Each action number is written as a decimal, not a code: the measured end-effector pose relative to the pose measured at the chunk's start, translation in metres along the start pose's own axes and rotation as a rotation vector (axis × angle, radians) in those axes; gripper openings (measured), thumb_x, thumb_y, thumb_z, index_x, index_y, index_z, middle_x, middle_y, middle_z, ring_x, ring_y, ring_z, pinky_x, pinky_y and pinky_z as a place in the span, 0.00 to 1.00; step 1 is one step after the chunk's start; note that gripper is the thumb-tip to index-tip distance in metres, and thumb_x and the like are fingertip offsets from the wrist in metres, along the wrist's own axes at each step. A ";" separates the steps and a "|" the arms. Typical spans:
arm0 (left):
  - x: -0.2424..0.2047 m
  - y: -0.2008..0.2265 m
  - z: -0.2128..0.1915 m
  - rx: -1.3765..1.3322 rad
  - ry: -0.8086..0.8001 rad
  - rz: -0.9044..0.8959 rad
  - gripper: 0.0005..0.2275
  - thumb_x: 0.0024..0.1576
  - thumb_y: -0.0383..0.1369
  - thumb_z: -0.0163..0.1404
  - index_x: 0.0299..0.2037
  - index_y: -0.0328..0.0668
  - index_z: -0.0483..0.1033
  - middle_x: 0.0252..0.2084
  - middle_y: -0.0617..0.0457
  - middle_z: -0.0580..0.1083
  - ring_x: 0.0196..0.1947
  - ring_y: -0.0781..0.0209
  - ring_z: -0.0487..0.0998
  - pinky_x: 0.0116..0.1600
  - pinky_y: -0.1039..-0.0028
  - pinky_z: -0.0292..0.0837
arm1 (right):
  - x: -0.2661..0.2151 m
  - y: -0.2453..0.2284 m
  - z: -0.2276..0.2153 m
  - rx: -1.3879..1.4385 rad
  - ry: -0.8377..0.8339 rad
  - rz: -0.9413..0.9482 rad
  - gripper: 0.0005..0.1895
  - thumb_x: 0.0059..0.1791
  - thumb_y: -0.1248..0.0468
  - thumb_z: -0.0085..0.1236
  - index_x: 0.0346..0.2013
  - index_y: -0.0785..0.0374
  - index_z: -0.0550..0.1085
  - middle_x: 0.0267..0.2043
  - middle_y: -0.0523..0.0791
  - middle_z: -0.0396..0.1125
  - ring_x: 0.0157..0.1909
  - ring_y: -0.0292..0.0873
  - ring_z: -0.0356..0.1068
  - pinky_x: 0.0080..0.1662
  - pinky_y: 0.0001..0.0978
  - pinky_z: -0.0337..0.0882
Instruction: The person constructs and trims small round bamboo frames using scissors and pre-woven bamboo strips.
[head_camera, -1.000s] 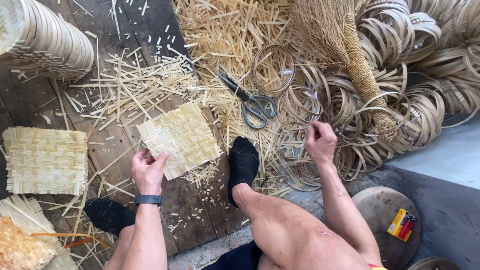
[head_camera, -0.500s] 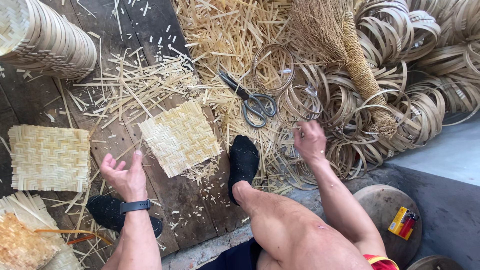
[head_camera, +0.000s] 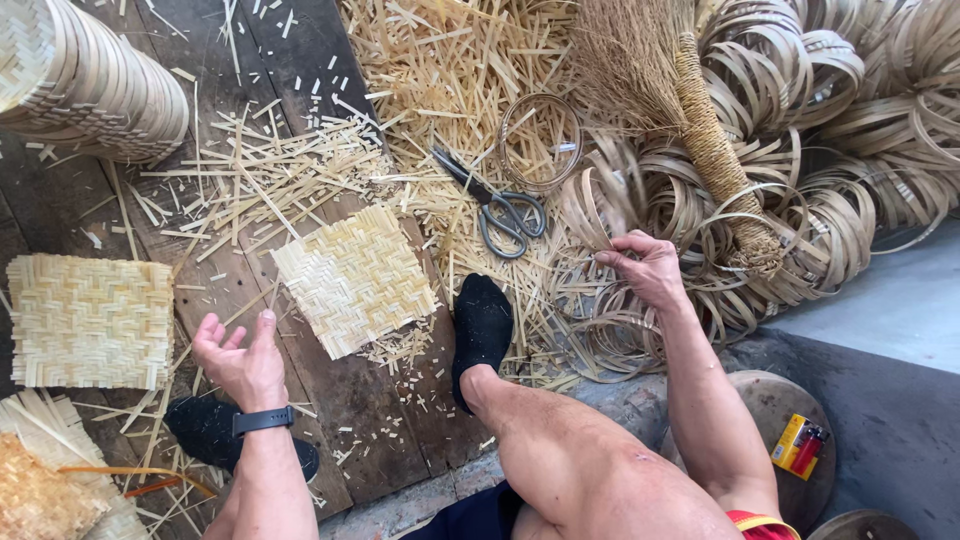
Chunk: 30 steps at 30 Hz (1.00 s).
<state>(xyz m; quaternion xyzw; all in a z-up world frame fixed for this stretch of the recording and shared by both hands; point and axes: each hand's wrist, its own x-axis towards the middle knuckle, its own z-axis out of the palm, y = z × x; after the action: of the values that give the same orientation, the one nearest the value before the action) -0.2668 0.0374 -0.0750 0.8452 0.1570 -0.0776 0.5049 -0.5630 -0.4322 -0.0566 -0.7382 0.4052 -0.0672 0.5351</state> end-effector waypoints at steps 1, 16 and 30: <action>0.000 -0.001 0.002 -0.011 -0.006 0.005 0.32 0.55 0.27 0.64 0.67 0.35 0.58 0.65 0.40 0.59 0.58 0.55 0.69 0.62 0.63 0.71 | 0.001 -0.002 -0.002 0.011 -0.021 -0.002 0.12 0.41 0.64 0.74 0.38 0.63 0.83 0.35 0.39 0.71 0.37 0.32 0.67 0.40 0.24 0.67; -0.002 -0.002 0.003 0.040 0.003 0.174 0.31 0.60 0.28 0.64 0.68 0.37 0.58 0.67 0.42 0.57 0.60 0.54 0.69 0.61 0.61 0.75 | 0.003 -0.005 0.032 0.136 0.008 0.080 0.09 0.45 0.64 0.72 0.37 0.62 0.83 0.30 0.41 0.75 0.31 0.29 0.69 0.34 0.20 0.68; -0.092 0.099 0.081 -0.278 -0.628 0.275 0.15 0.64 0.38 0.53 0.58 0.40 0.77 0.55 0.45 0.77 0.51 0.56 0.80 0.55 0.68 0.80 | 0.006 -0.101 0.059 1.166 -0.007 0.082 0.24 0.54 0.42 0.53 0.26 0.57 0.68 0.21 0.37 0.50 0.25 0.34 0.52 0.30 0.28 0.60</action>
<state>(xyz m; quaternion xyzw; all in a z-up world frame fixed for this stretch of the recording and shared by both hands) -0.3170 -0.0949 -0.0052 0.7167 -0.1116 -0.2426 0.6443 -0.4749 -0.3830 0.0022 -0.3055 0.3279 -0.2559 0.8565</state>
